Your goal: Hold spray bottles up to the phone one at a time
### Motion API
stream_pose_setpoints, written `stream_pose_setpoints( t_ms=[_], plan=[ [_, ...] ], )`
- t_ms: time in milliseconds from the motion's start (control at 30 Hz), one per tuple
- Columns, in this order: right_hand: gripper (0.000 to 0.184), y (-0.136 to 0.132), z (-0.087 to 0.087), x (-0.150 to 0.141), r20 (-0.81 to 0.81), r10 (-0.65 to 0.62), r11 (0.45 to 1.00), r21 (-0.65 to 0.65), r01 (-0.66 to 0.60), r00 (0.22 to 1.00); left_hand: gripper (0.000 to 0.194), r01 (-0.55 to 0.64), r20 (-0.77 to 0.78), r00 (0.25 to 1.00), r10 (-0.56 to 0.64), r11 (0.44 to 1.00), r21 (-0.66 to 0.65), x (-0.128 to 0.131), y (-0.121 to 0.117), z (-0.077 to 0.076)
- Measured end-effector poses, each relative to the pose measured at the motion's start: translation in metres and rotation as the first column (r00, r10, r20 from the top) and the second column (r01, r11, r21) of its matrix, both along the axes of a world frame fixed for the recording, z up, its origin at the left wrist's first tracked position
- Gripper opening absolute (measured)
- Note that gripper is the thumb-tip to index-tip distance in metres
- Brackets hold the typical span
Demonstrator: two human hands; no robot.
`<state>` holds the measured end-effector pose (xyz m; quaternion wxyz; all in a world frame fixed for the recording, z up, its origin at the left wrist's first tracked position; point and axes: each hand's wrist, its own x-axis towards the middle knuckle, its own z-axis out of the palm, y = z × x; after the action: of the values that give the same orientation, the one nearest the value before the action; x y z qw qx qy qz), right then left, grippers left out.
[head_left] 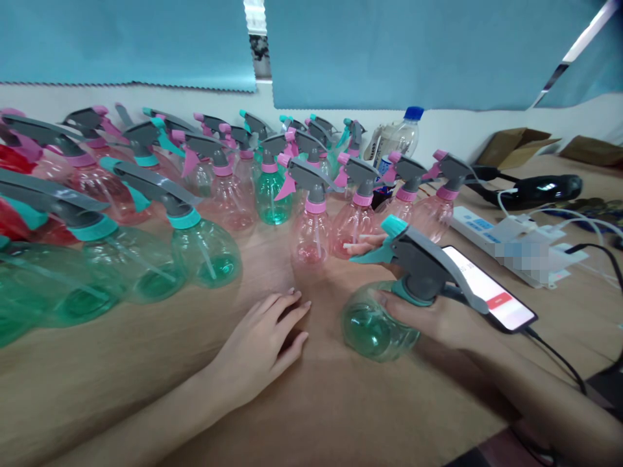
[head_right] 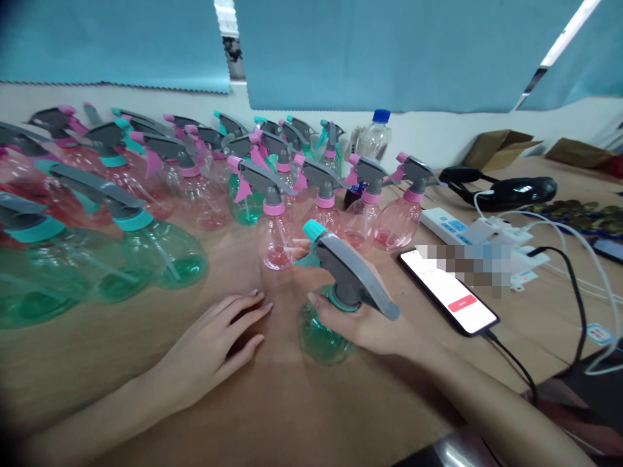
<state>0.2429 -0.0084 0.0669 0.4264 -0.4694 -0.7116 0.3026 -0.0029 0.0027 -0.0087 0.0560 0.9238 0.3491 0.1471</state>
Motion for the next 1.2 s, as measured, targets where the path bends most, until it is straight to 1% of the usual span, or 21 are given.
stream_pose_setpoints(
  t_ms=[100, 267, 333, 433, 567, 700, 767, 900, 1000, 1100, 1200],
  plan=[
    [0.026, -0.001, -0.003, 0.000, 0.006, 0.002, 1.000, -0.028, -0.001, 1.000, 0.036, 0.001, 0.001, 1.000, -0.001, 1.000, -0.005, 0.000, 0.000, 0.000],
    [0.043, 0.001, 0.000, -0.002, -0.037, 0.015, 0.999, 0.040, -0.014, 0.999, 0.035, 0.001, -0.005, 1.000, -0.001, 1.000, -0.001, 0.001, 0.001, -0.001],
    [0.047, 0.001, 0.002, -0.002, -0.051, 0.016, 0.999, 0.039, -0.014, 0.999, 0.035, 0.000, 0.000, 1.000, 0.000, 1.000, 0.001, 0.001, 0.001, 0.000],
    [0.048, 0.002, 0.003, -0.003, -0.061, 0.014, 1.000, 0.021, -0.013, 0.998, 0.035, 0.003, 0.006, 1.000, -0.003, 1.000, -0.005, 0.000, 0.001, 0.000],
    [0.048, 0.001, 0.002, -0.002, -0.059, 0.017, 0.999, 0.039, -0.015, 0.998, 0.035, 0.000, 0.008, 1.000, 0.000, 1.000, -0.003, 0.000, 0.001, 0.001],
    [0.050, 0.001, -0.002, -0.001, -0.072, 0.015, 1.000, 0.002, -0.015, 0.997, 0.035, -0.003, 0.029, 1.000, 0.003, 1.000, 0.002, 0.000, 0.001, 0.000],
    [0.043, 0.000, -0.006, 0.001, -0.092, 0.019, 0.999, -0.031, -0.022, 0.996, 0.035, -0.001, 0.035, 0.999, 0.001, 1.000, 0.003, 0.000, 0.001, -0.001],
    [0.018, 0.000, -0.012, 0.004, -0.071, 0.006, 0.998, -0.065, -0.011, 0.997, 0.035, 0.000, 0.024, 1.000, 0.000, 1.000, 0.002, 0.000, 0.001, 0.000],
    [0.012, 0.000, -0.012, 0.004, -0.047, -0.001, 0.998, -0.058, -0.002, 0.999, 0.035, -0.001, 0.017, 1.000, 0.001, 1.000, -0.001, 0.001, 0.001, 0.000],
    [0.007, 0.001, -0.010, 0.004, -0.056, 0.024, 0.998, -0.060, -0.028, 0.998, 0.035, -0.001, 0.024, 1.000, 0.001, 1.000, 0.003, 0.001, 0.001, 0.000],
    [0.007, 0.002, -0.010, 0.004, -0.063, 0.034, 0.998, -0.051, -0.037, 0.997, 0.035, 0.000, 0.027, 1.000, 0.000, 1.000, -0.001, 0.001, 0.001, 0.000]
  ],
)
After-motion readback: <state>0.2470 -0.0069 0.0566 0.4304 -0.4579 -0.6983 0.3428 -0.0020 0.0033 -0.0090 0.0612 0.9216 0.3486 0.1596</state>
